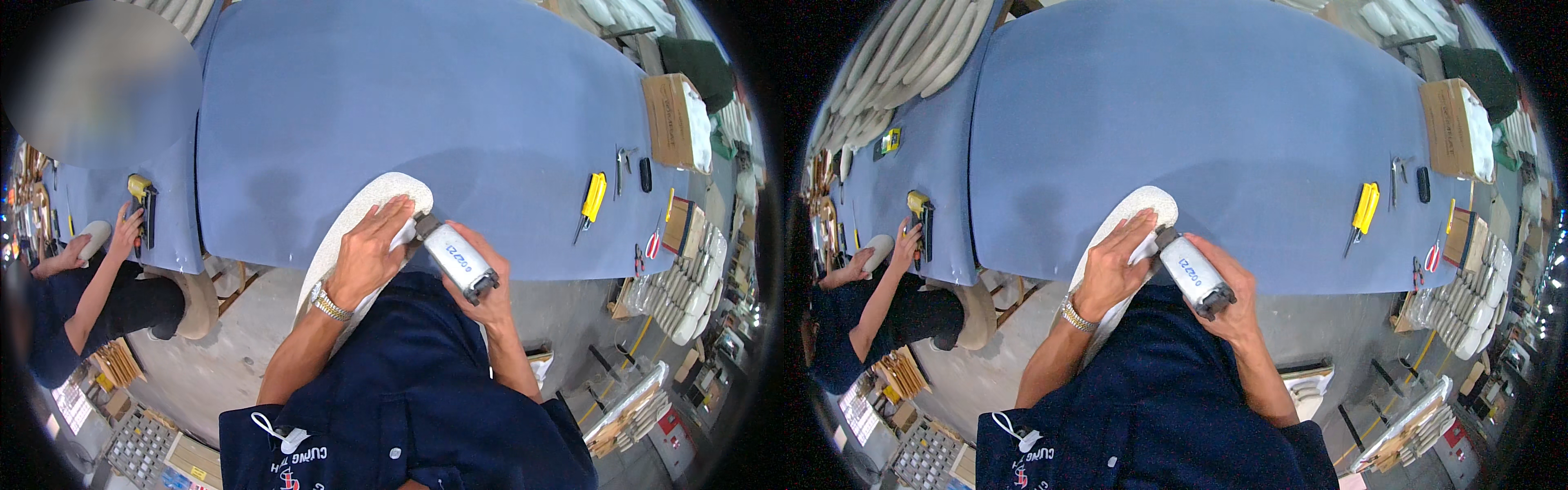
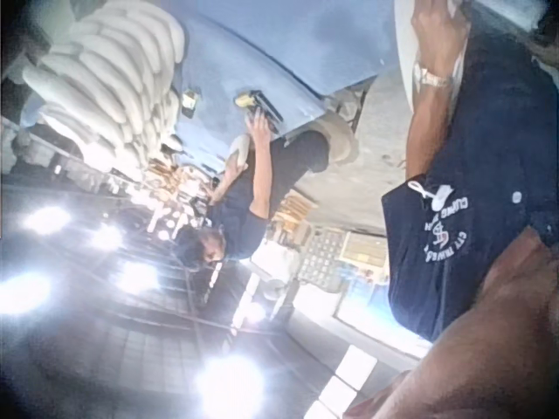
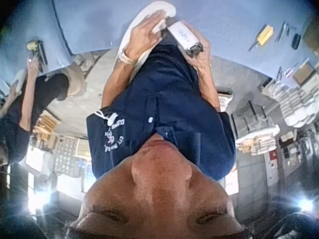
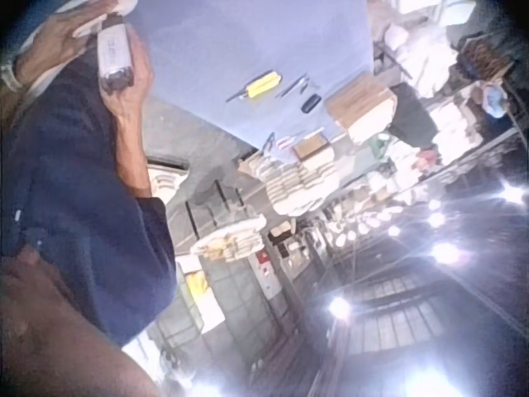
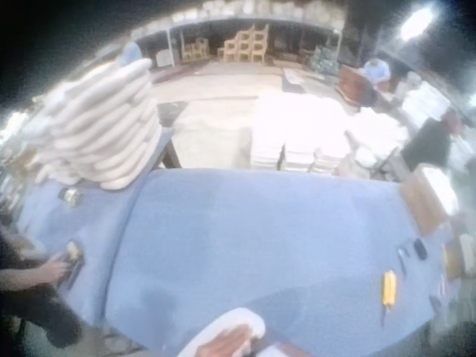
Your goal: The person wraps fabric around foam cushion inserts, folds the edges, and secures them using a staple gun. They trim excess fabric with a utility knife and place finished cushions on a nearby surface.
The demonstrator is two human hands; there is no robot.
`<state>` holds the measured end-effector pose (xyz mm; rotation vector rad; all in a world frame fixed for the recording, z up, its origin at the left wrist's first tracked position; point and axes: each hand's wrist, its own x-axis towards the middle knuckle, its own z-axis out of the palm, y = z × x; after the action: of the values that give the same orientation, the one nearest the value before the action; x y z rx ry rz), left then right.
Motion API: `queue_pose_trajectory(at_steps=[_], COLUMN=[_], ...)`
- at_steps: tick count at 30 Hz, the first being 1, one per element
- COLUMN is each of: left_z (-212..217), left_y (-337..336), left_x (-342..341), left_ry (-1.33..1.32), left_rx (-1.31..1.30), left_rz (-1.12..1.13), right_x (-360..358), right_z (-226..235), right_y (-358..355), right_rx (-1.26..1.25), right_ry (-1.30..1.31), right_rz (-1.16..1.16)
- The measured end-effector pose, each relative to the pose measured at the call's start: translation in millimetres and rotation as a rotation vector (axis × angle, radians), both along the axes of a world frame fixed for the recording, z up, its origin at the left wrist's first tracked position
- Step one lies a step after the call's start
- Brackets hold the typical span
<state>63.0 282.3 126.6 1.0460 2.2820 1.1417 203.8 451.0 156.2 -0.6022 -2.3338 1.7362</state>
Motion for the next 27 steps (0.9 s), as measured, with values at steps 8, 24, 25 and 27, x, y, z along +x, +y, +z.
queue_pose_trajectory(at_steps=[8, 24, 25, 27], left_z=[7.5, 4.2, 3.8, 2.2], left_y=[1.4, 1.2, 0.9, 0.8], left_x=[-7.7, -24.8, -27.6, -30.7], left_ry=[-0.059, -0.253, -0.259, -0.270], left_rx=[0.000, 0.027, 0.033, 0.043], left_rz=[-0.010, -0.028, -0.026, -0.015], right_x=[-10.4, -54.0, -58.2, -63.7], right_z=[16.7, 62.6, 63.9, 69.8], right_y=[-9.2, 6.7, 7.9, 9.6], right_rx=[-0.044, 0.003, -0.013, -0.045], right_ry=[-0.153, -0.549, -0.588, -0.666], right_rz=[-0.033, 0.117, 0.120, 0.130])
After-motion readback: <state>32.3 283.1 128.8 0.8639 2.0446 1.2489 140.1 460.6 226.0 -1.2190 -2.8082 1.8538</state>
